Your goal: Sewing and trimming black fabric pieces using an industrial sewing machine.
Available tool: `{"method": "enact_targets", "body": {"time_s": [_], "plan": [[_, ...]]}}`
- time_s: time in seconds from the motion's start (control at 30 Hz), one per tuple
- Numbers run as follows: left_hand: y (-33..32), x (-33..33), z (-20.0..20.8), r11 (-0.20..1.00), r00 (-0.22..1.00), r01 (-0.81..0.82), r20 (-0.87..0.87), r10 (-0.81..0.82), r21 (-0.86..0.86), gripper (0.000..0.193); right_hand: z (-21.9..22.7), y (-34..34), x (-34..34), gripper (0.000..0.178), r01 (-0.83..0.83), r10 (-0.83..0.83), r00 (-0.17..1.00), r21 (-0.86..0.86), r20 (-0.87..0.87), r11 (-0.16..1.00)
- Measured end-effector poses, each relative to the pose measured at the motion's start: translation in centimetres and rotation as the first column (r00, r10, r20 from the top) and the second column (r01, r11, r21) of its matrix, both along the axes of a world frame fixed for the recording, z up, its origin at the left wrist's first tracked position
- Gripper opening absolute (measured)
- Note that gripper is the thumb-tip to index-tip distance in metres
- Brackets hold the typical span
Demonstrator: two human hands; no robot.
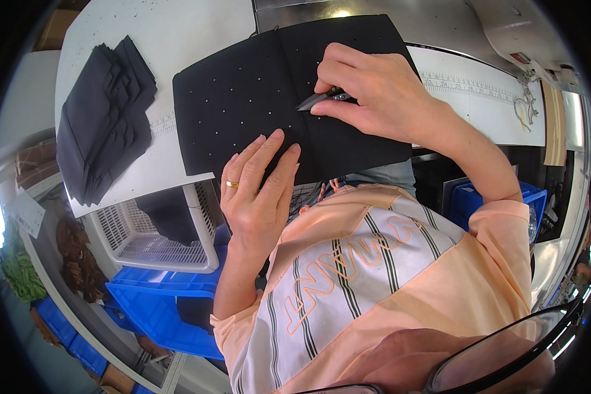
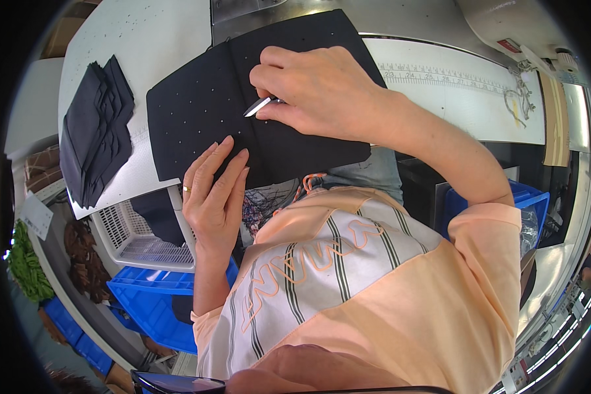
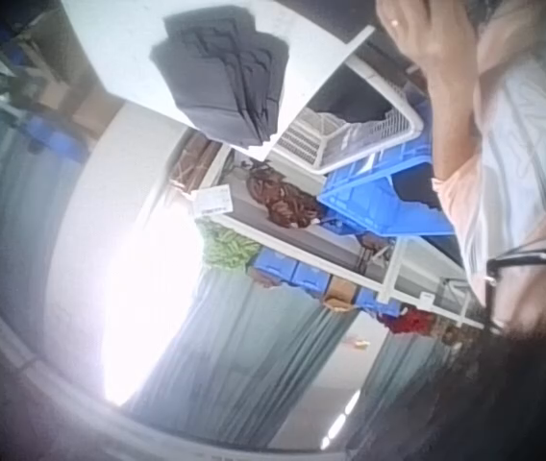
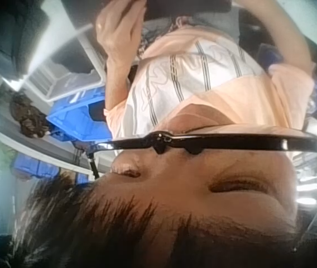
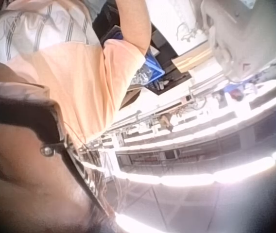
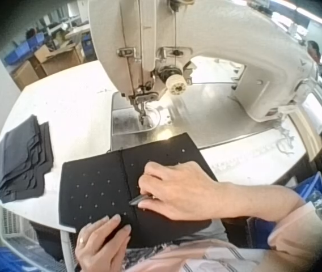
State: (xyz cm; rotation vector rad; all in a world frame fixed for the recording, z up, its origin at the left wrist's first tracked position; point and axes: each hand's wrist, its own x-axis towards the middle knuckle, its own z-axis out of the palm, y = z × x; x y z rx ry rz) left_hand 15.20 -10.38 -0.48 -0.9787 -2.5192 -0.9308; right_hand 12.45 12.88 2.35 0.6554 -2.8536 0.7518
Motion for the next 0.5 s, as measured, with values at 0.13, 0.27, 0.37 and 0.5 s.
{"method": "enact_targets", "body": {"time_s": [0.13,0.27,0.37,0.5], "plan": [[0.03,0.01,0.03,1.0,1.0,0.001,0.003,0.0,-0.019,0.03,0.23,-0.2,-0.02,0.024,0.021,-0.021,1.0,0.009,0.004,1.0],[0.06,-0.02,0.07,1.0,1.0,-0.001,0.004,0.001,-0.02,0.029,0.56,-0.21,-0.14,0.023,0.015,-0.016,0.999,0.024,0.031,1.0],[0.05,-0.05,0.1,1.0,1.0,0.001,0.006,-0.001,-0.014,0.029,0.76,-0.27,-0.24,0.023,0.019,-0.02,0.999,0.042,0.025,0.999],[0.06,-0.05,0.14,1.0,1.0,0.004,-0.001,-0.004,0.002,0.03,0.86,-0.41,-0.42,0.022,0.028,-0.03,0.999,0.044,0.043,0.999]]}}
